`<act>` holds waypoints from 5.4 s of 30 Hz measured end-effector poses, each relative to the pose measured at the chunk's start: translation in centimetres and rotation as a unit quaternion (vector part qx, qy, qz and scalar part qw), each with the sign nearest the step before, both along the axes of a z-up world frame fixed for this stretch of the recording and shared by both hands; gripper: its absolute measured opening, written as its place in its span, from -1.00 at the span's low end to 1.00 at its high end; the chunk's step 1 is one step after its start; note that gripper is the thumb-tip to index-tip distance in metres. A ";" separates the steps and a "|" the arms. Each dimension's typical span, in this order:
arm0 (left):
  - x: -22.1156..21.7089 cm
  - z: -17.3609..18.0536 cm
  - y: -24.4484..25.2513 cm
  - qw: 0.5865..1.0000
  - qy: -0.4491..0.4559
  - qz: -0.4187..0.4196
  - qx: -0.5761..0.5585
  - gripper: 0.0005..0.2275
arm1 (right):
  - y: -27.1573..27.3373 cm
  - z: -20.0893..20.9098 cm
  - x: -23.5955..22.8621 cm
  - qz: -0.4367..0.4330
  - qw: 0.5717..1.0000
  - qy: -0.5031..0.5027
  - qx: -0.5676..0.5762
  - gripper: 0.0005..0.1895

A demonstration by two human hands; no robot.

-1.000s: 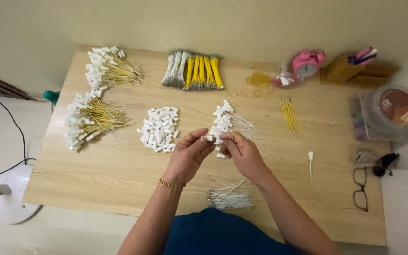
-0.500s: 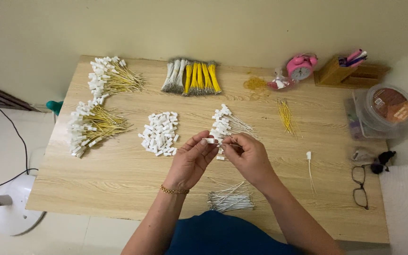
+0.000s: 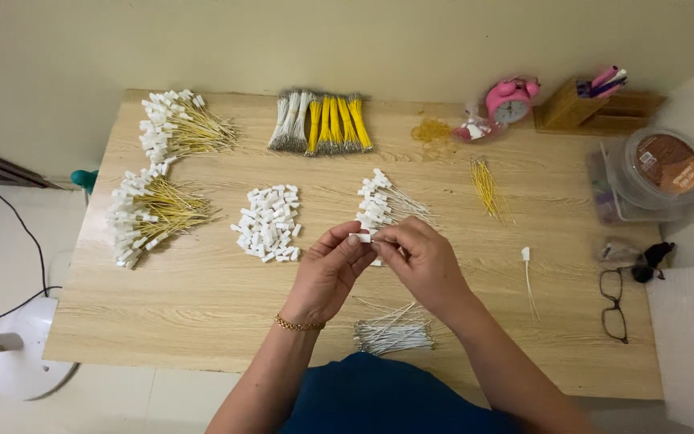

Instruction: Manually assemble small white plastic connectors onto thin metal wires on a wooden desk.

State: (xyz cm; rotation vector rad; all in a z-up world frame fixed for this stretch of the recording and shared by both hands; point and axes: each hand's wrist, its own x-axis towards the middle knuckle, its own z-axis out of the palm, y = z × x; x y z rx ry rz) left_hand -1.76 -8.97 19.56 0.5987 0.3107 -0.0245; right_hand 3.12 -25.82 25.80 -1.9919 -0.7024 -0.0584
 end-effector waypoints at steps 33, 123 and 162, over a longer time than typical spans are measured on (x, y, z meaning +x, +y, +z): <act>5.9 -17.8 7.7 0.369 0.155 -0.058 0.915 -0.73 | -1.6 -19.6 4.3 -0.007 0.976 0.091 -0.196 -0.84; -0.9 -18.9 9.0 0.398 0.192 -0.018 0.897 -0.78 | -1.7 -25.3 0.2 0.099 0.925 0.047 -0.363 -0.82; 0.1 -0.4 0.6 0.928 -0.013 -0.039 0.370 -0.80 | -1.4 -4.7 1.6 0.063 0.970 0.234 -0.029 -0.92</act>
